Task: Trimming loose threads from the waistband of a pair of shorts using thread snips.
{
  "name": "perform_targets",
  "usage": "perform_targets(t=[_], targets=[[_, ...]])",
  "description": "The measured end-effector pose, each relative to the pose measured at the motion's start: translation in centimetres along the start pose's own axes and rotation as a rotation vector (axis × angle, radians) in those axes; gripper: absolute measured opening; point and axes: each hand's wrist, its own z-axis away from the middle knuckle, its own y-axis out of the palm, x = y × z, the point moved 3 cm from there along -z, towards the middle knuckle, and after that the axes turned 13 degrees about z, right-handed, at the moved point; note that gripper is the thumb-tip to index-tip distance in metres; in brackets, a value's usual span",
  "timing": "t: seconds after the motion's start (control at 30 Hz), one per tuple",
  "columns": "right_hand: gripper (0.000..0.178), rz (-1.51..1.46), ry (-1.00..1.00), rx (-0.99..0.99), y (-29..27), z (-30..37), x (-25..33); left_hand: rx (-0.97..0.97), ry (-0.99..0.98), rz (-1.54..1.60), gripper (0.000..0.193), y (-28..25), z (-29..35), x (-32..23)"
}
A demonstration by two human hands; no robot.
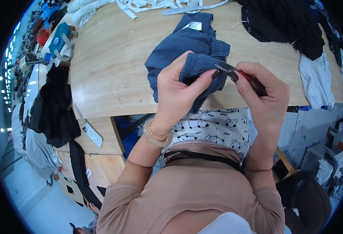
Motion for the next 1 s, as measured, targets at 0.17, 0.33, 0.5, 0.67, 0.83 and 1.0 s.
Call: perform_targets(t=[0.17,0.33,0.5,0.67,0.83,1.0], targets=[[0.009,-0.166,-0.024,0.010,0.6,-0.2,-0.9,-0.003,-0.053,0.131,0.009,0.1,-0.1,-0.1],[0.013,-0.445,0.036,0.046,1.8,0.0,-2.4,0.001,-0.095,0.144,0.009,0.0,-0.1,-0.4],[0.026,-0.738,0.151,-0.067,1.4,-0.7,-2.3,0.003,-0.110,0.145,0.010,0.2,0.1,0.2],[0.018,-0.440,0.118,0.119,2.4,-1.1,-2.4,0.054,-0.096,0.158,0.014,-0.6,-0.1,0.7],[0.013,-0.385,0.120,0.109,2.1,-1.0,-2.9,0.107,-0.073,0.078,0.019,-0.8,-0.4,0.6],[0.011,-0.553,0.237,0.079,3.0,-1.2,-3.7,0.228,0.082,0.111,0.021,-0.4,-0.8,0.3]])
